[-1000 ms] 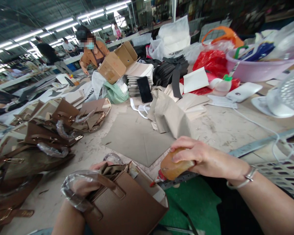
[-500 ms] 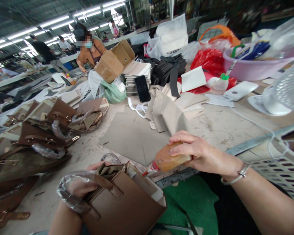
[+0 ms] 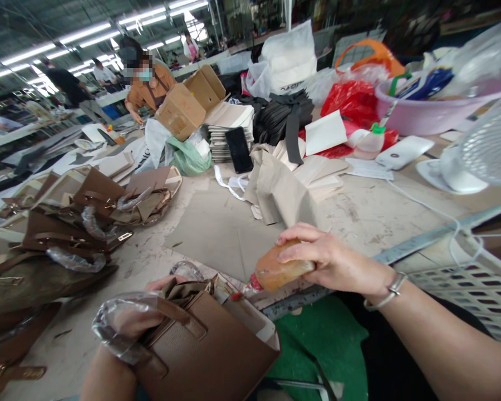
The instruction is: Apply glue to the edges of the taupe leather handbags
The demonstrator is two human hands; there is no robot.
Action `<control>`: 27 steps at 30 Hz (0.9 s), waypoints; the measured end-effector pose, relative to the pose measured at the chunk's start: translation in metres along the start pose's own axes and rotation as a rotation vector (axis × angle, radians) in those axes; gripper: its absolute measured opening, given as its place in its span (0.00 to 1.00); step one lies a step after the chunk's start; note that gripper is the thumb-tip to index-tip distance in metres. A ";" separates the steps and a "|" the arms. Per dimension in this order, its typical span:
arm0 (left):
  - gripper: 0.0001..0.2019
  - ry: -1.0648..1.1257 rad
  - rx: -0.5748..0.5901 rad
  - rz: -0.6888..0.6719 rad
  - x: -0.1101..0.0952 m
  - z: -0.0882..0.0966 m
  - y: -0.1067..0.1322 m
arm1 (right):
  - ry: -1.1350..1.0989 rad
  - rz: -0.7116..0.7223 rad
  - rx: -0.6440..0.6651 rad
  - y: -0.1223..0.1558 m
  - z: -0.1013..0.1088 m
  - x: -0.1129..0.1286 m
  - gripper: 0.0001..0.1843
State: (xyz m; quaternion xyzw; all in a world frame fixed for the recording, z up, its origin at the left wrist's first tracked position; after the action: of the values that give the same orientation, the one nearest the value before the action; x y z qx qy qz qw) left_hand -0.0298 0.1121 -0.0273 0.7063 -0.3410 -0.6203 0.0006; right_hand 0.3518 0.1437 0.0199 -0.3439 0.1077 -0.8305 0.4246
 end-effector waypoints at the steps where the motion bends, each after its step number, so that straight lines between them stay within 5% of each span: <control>1: 0.28 0.029 -0.016 -0.004 -0.002 -0.001 0.000 | -0.003 -0.003 0.024 0.000 -0.001 -0.001 0.20; 8: 0.31 0.049 -0.092 0.001 0.003 0.004 0.005 | -0.067 -0.018 0.211 0.013 0.001 -0.005 0.16; 16: 0.30 0.043 -0.082 0.034 -0.001 -0.002 0.004 | -0.050 0.009 0.122 0.010 0.004 -0.005 0.12; 23: 0.31 0.099 -0.107 0.069 0.000 -0.003 0.006 | -0.032 0.018 0.201 0.015 0.004 0.001 0.14; 27: 0.28 -0.022 -0.051 0.049 0.000 0.002 0.006 | -0.012 0.025 0.101 0.008 0.005 0.004 0.17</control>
State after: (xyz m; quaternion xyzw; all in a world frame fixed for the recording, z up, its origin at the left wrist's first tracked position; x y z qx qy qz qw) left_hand -0.0340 0.1087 -0.0252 0.6906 -0.3424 -0.6364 0.0299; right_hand 0.3582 0.1359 0.0220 -0.3255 0.0675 -0.8274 0.4526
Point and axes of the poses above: each hand's wrist, its own y-axis away from the middle knuckle, its own z-axis out of the back of the hand, x = y × z, the point moved 4 cm from there along -y, towards the middle knuckle, and after that the axes turned 15 degrees about y, right-handed, at the moved point
